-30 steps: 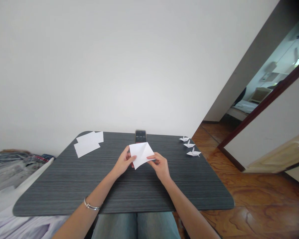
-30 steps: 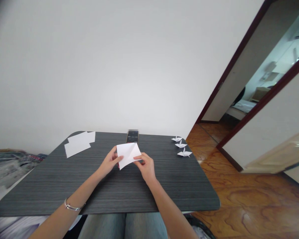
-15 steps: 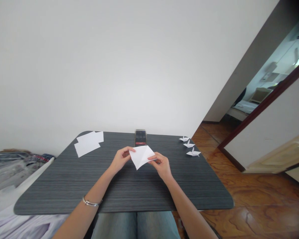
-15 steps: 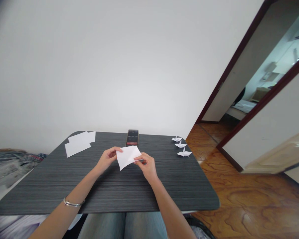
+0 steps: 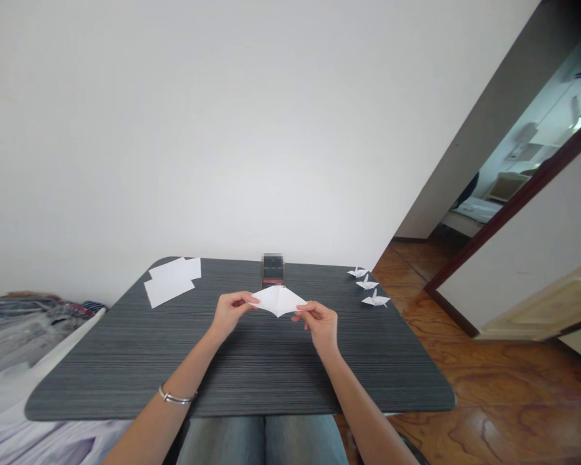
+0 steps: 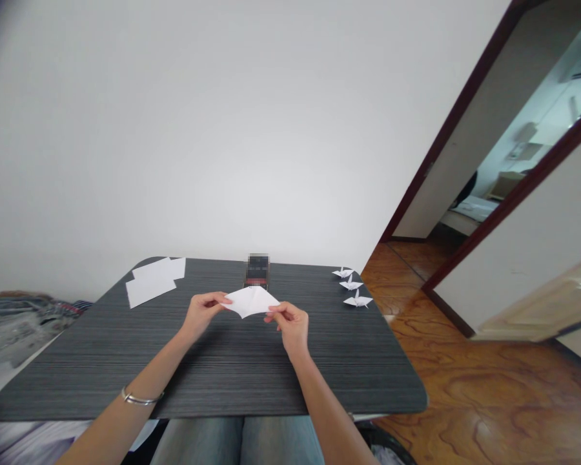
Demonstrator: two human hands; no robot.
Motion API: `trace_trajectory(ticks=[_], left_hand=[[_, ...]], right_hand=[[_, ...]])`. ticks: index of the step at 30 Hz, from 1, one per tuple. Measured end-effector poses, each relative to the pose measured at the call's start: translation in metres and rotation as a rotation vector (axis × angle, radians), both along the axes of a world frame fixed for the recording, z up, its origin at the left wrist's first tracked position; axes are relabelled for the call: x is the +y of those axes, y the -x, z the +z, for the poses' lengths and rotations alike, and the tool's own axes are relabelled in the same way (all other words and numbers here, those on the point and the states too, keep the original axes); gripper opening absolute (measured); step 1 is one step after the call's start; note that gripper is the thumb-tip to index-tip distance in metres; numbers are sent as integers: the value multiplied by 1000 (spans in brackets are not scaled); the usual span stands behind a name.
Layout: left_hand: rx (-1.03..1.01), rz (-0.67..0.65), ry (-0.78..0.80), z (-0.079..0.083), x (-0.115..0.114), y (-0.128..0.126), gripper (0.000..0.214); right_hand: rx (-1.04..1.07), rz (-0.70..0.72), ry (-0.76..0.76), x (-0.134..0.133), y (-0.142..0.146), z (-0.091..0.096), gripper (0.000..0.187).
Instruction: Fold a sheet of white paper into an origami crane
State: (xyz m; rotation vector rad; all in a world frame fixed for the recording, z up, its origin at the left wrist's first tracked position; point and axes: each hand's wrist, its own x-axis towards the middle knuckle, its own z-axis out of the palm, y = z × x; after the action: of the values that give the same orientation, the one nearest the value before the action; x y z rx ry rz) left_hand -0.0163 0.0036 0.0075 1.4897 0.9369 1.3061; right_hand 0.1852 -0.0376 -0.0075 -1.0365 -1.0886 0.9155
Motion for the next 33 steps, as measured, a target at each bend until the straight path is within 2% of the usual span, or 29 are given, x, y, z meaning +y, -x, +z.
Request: trace_trajectory(ticks=[5, 13, 19, 26, 33], left_hand=[[-27, 1, 39, -1, -2, -3, 5], [-67, -95, 62, -5, -7, -8, 17], [-79, -144, 79, -4, -10, -12, 25], [-89, -148, 57, -5, -12, -18, 29], [-7, -78, 19, -6, -12, -18, 31]], right_hand=[[27, 18, 23, -1, 1, 3, 9], [107, 131, 120, 1, 1, 8, 18], [99, 95, 128, 0, 0, 8, 18], [150, 8, 152, 4, 1, 0, 19], [142, -23, 151, 4, 1, 0, 20]])
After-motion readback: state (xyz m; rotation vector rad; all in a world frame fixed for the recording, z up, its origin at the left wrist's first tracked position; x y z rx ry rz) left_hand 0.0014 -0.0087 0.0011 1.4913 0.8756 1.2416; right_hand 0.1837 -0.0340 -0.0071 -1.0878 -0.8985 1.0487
